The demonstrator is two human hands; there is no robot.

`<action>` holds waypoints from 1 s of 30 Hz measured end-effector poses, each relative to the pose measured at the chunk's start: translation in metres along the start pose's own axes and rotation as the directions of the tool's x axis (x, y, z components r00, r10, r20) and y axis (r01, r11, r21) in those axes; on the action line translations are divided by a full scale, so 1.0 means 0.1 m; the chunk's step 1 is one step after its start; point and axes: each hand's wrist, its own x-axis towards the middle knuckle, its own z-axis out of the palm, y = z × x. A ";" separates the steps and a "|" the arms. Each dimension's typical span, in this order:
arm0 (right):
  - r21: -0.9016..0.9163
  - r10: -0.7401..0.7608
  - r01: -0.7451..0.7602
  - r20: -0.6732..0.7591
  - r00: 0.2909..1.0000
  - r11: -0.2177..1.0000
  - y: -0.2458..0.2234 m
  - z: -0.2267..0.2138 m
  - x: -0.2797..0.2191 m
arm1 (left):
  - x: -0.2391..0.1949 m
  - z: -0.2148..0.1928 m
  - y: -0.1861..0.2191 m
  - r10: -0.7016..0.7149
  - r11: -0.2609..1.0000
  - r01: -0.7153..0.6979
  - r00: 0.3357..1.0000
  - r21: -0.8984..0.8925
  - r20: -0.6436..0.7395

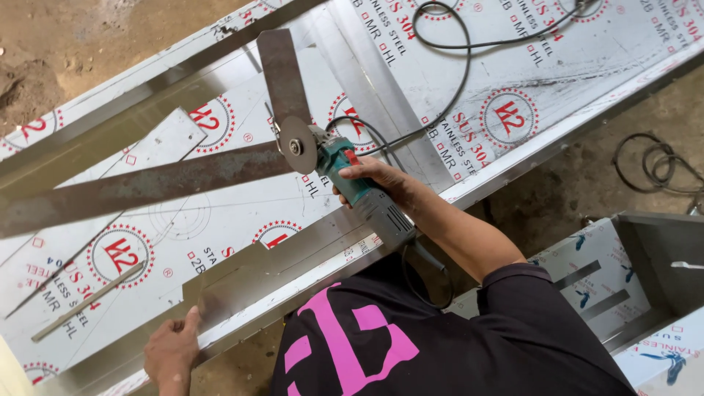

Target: Cutting a stainless steel sheet using an angle grinder.

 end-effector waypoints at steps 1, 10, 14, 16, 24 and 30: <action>-0.001 0.008 -0.008 0.007 1.000 1.000 0.02 -0.01 0.01 | -0.01 0.00 0.00 -0.011 1.000 0.011 1.000 0.000 0.001; 0.009 0.025 -0.025 0.018 1.000 1.000 -0.01 0.04 0.00 | -0.05 0.00 0.03 0.015 1.000 -0.015 0.999 0.004 -0.043; -0.008 0.012 -0.012 0.014 1.000 1.000 0.01 0.08 0.00 | -0.12 -0.08 0.05 0.021 1.000 -0.021 0.999 -0.009 -0.027; -0.013 0.007 -0.007 0.013 1.000 1.000 0.01 0.08 0.00 | -0.13 -0.12 0.08 0.001 1.000 -0.002 1.000 -0.030 -0.011; -0.007 0.022 -0.022 0.002 1.000 1.000 0.01 0.10 -0.03 | -0.12 -0.03 -0.01 0.043 0.997 -0.047 0.997 -0.066 -0.056; -0.038 0.002 -0.002 -0.011 1.000 0.999 -0.02 0.21 -0.07 | -0.23 -0.19 0.13 0.065 0.988 -0.078 0.993 -0.134 -0.102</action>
